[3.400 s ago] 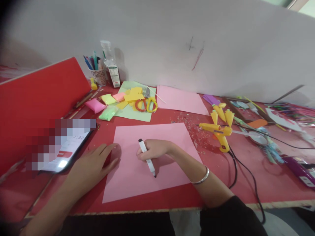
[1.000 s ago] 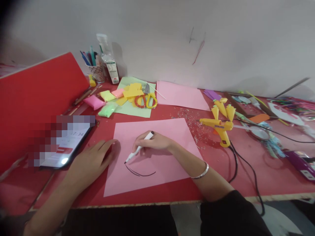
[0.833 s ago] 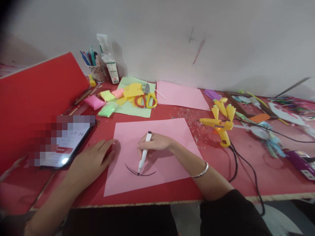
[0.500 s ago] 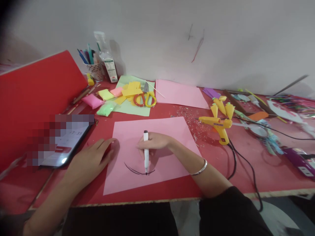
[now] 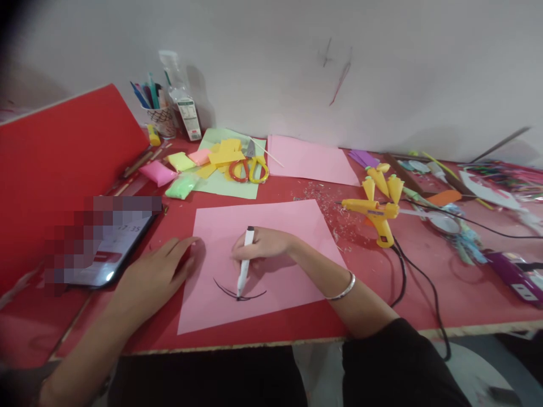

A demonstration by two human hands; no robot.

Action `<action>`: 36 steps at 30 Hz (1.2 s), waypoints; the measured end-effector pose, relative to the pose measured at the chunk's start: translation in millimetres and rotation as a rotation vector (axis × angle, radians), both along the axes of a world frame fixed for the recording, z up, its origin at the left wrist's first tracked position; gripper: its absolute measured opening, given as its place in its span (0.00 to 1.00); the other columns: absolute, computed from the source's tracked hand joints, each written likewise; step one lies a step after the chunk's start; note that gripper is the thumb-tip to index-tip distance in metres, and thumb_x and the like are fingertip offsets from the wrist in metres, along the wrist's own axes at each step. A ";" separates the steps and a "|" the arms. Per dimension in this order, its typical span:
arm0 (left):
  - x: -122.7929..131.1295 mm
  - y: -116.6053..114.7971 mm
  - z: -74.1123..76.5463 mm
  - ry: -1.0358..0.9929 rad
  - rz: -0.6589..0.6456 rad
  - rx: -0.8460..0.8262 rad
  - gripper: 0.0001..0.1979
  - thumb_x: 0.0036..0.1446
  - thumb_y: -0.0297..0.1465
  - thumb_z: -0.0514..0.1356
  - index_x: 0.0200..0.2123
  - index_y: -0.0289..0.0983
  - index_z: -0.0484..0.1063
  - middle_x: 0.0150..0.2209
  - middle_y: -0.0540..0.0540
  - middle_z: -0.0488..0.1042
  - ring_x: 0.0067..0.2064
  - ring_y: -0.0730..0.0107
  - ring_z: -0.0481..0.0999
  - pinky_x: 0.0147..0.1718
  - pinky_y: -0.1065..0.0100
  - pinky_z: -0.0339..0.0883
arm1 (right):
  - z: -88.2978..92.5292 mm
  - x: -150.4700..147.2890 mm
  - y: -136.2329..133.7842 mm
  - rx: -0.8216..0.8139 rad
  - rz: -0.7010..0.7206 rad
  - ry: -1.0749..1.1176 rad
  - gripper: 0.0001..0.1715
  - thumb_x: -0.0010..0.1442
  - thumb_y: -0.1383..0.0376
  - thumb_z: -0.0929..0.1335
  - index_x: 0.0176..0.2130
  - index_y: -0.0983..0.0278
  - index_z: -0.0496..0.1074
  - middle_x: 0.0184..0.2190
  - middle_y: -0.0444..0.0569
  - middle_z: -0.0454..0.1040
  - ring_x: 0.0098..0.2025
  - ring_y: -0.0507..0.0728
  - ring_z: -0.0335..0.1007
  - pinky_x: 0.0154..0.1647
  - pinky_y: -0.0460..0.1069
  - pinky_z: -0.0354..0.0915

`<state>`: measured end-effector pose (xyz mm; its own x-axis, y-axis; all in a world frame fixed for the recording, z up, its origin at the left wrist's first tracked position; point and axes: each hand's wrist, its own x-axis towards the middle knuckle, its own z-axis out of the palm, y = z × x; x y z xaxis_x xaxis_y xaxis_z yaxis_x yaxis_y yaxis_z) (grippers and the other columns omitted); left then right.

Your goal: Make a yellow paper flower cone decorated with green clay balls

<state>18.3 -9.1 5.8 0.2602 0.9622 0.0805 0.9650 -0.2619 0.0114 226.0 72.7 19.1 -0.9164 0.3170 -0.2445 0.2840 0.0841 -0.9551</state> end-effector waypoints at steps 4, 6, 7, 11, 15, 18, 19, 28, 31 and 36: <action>1.3 0.8 2.1 0.002 0.008 -0.042 0.15 0.58 0.31 0.45 0.45 0.35 0.65 0.38 0.43 0.72 0.35 0.63 0.73 0.30 0.66 0.64 | -1.6 1.2 -0.1 -0.028 -0.026 0.088 0.18 0.55 0.60 0.62 0.25 0.71 0.72 0.18 0.45 0.69 0.18 0.45 0.58 0.19 0.41 0.56; 1.3 0.4 2.5 -0.002 0.016 -0.056 0.15 0.58 0.31 0.45 0.45 0.36 0.65 0.37 0.44 0.72 0.35 0.63 0.73 0.30 0.66 0.64 | -1.0 2.1 -0.5 -0.034 -0.054 0.051 0.20 0.56 0.59 0.61 0.23 0.71 0.72 0.17 0.45 0.69 0.18 0.45 0.57 0.19 0.41 0.56; 1.1 0.1 2.5 -0.005 0.019 -0.057 0.15 0.59 0.32 0.45 0.45 0.36 0.65 0.38 0.44 0.72 0.35 0.63 0.73 0.30 0.66 0.64 | -0.3 2.5 -0.7 -0.037 -0.060 0.015 0.21 0.56 0.59 0.61 0.22 0.71 0.71 0.16 0.45 0.68 0.17 0.44 0.56 0.19 0.41 0.56; 0.2 -0.6 1.9 -0.008 0.015 -0.048 0.15 0.58 0.31 0.46 0.46 0.36 0.65 0.39 0.43 0.72 0.35 0.62 0.73 0.30 0.66 0.64 | 2.6 2.5 -1.3 -0.037 -0.040 -0.094 0.21 0.55 0.61 0.60 0.20 0.70 0.70 0.14 0.44 0.67 0.16 0.44 0.56 0.18 0.41 0.55; 0.9 0.2 1.5 -0.002 0.015 -0.025 0.15 0.58 0.31 0.46 0.45 0.35 0.65 0.39 0.43 0.72 0.35 0.63 0.73 0.30 0.66 0.64 | 2.2 1.6 -1.3 -0.014 -0.020 -0.083 0.19 0.54 0.62 0.61 0.21 0.71 0.71 0.14 0.43 0.67 0.16 0.44 0.56 0.18 0.41 0.55; 1.7 1.0 0.9 0.005 0.017 -0.009 0.15 0.58 0.31 0.46 0.44 0.35 0.66 0.38 0.42 0.72 0.34 0.63 0.73 0.29 0.67 0.64 | 1.0 0.9 -1.5 0.008 -0.022 -0.031 0.18 0.54 0.63 0.61 0.22 0.71 0.71 0.15 0.44 0.67 0.17 0.44 0.56 0.18 0.41 0.55; 1.7 1.1 0.6 0.006 0.016 -0.006 0.15 0.58 0.31 0.46 0.44 0.35 0.66 0.38 0.42 0.72 0.34 0.63 0.73 0.28 0.67 0.64 | 0.7 0.6 -1.7 0.008 -0.026 -0.016 0.18 0.54 0.63 0.61 0.22 0.71 0.72 0.16 0.44 0.67 0.17 0.44 0.56 0.18 0.41 0.55; 0.3 -0.1 0.3 -0.003 0.026 -0.016 0.14 0.58 0.32 0.47 0.44 0.36 0.66 0.36 0.44 0.73 0.34 0.64 0.73 0.29 0.68 0.64 | -0.8 -0.2 -4.2 0.006 -0.146 0.132 0.15 0.55 0.64 0.62 0.28 0.70 0.73 0.19 0.45 0.69 0.20 0.45 0.58 0.22 0.42 0.56; 0.5 0.1 1.5 -0.004 0.030 -0.027 0.15 0.58 0.33 0.46 0.44 0.36 0.66 0.37 0.44 0.72 0.34 0.64 0.73 0.29 0.67 0.64 | -0.7 1.2 -4.1 -0.026 -0.129 0.084 0.18 0.56 0.64 0.60 0.25 0.70 0.73 0.16 0.44 0.68 0.19 0.45 0.56 0.20 0.42 0.54; 0.9 0.2 1.8 0.008 0.022 -0.032 0.15 0.58 0.32 0.47 0.45 0.35 0.65 0.38 0.43 0.72 0.35 0.64 0.73 0.29 0.67 0.64 | -0.2 0.8 -3.3 -0.021 -0.068 0.055 0.18 0.55 0.65 0.61 0.23 0.71 0.73 0.16 0.44 0.67 0.18 0.45 0.54 0.19 0.42 0.54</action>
<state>19.3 -8.9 7.6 0.2390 0.9698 0.0476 0.9707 -0.2398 0.0119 226.8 69.4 18.8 -0.9052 0.3740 -0.2019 0.2356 0.0461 -0.9708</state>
